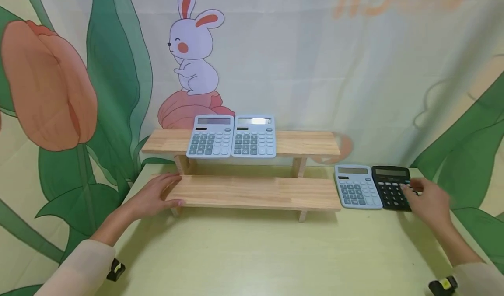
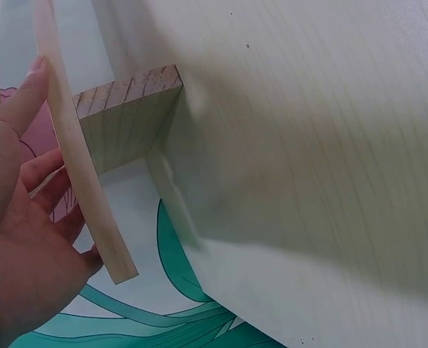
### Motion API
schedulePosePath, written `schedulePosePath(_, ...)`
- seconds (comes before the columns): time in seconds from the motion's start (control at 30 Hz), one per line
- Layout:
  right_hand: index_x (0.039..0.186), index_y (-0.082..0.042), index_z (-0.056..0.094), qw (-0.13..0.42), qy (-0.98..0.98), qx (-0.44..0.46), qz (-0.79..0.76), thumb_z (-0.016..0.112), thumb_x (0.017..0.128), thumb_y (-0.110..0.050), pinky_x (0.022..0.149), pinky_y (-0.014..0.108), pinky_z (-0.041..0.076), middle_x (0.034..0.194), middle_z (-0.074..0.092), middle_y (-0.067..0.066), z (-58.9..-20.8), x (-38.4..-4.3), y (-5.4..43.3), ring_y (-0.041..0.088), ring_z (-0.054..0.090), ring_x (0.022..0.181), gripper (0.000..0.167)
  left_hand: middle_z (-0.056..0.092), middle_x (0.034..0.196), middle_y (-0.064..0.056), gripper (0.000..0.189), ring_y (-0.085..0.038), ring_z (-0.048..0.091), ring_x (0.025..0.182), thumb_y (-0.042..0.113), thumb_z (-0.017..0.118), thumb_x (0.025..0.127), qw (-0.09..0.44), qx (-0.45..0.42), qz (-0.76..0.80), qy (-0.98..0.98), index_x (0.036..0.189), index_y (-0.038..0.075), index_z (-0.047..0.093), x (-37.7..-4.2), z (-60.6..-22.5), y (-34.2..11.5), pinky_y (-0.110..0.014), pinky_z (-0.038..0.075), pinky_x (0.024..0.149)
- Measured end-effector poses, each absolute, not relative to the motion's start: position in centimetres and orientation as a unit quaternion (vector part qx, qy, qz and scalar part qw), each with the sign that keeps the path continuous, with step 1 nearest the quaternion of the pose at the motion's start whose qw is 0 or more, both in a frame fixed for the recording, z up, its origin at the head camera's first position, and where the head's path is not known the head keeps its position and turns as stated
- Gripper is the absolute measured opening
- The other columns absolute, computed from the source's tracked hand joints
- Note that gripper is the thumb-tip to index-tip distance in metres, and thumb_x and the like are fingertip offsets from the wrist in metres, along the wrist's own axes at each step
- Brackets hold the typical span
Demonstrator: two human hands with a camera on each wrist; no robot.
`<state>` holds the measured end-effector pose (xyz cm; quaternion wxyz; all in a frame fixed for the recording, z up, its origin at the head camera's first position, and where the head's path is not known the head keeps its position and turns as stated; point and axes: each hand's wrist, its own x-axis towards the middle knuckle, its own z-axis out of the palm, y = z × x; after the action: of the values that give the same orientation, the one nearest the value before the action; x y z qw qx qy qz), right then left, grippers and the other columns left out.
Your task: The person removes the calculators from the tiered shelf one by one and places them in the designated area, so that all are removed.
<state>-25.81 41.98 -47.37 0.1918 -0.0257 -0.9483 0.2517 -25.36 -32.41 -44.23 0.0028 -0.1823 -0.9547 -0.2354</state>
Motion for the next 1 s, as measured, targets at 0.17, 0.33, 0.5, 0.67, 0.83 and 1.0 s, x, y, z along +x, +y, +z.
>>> schedulePosePath(0.17,0.132,0.008,0.064,0.204,-0.924,0.010,0.324,0.061,0.109,-0.032,0.078,0.025,0.050,0.119,0.069,0.028,-43.6,-25.3,35.3,0.035,0.067,0.103,0.047,0.041,0.160,-0.030,0.086,-0.053,0.034,0.148,0.045,0.081,0.094,0.004,-0.182,-0.236,-0.954,0.155,-0.006,0.047,-25.3,-44.3,-32.3,-0.072,0.028,0.118)
schedulePosePath(0.33,0.128,-0.001,0.070,0.178,-0.882,0.051,0.433,0.063,0.108,-0.038,0.075,0.013,0.051,0.118,0.074,0.019,-41.3,-25.1,28.9,0.007,0.067,0.096,0.042,0.041,0.160,-0.029,0.088,-0.052,0.034,0.148,0.046,0.080,0.094,0.002,-0.179,-0.241,-0.954,0.156,-0.006,0.046,-25.3,-44.6,-32.4,-0.071,0.028,0.118)
schedulePosePath(0.5,0.126,0.001,0.070,0.116,-0.823,0.110,0.546,0.064,0.109,-0.030,0.086,0.021,0.059,0.117,0.076,0.018,-40.2,-25.4,23.0,0.014,0.074,0.099,0.036,0.040,0.161,-0.030,0.090,-0.053,0.033,0.148,0.048,0.081,0.093,-0.001,-0.174,-0.244,-0.954,0.156,-0.006,0.046,-25.2,-44.8,-32.5,-0.072,0.028,0.118)
schedulePosePath(0.67,0.130,0.008,0.066,0.021,-0.746,0.133,0.652,0.065,0.108,-0.023,0.096,0.034,0.060,0.121,0.074,0.024,-39.5,-26.0,17.4,0.028,0.076,0.107,0.038,0.041,0.161,-0.030,0.089,-0.053,0.033,0.148,0.048,0.081,0.093,0.001,-0.175,-0.242,-0.954,0.156,-0.006,0.046,-25.3,-44.7,-32.5,-0.072,0.028,0.118)
schedulePosePath(0.83,0.132,0.009,0.066,-0.049,-0.701,0.118,0.701,0.065,0.108,-0.023,0.104,0.045,0.056,0.120,0.075,0.022,-39.2,-27.0,12.9,0.036,0.073,0.113,0.040,0.040,0.161,-0.030,0.089,-0.053,0.032,0.148,0.047,0.080,0.094,-0.002,-0.174,-0.247,-0.953,0.156,-0.006,0.045,-25.3,-44.6,-32.5,-0.072,0.028,0.118)
schedulePosePath(1.0,0.129,0.009,0.068,-0.066,-0.687,0.092,0.717,0.066,0.108,-0.029,0.103,0.046,0.056,0.118,0.076,0.022,-39.4,-27.9,10.0,0.034,0.074,0.111,0.043,0.040,0.161,-0.030,0.088,-0.053,0.032,0.148,0.046,0.080,0.094,0.001,-0.179,-0.249,-0.952,0.156,-0.006,0.046,-25.4,-44.6,-32.5,-0.072,0.027,0.118)
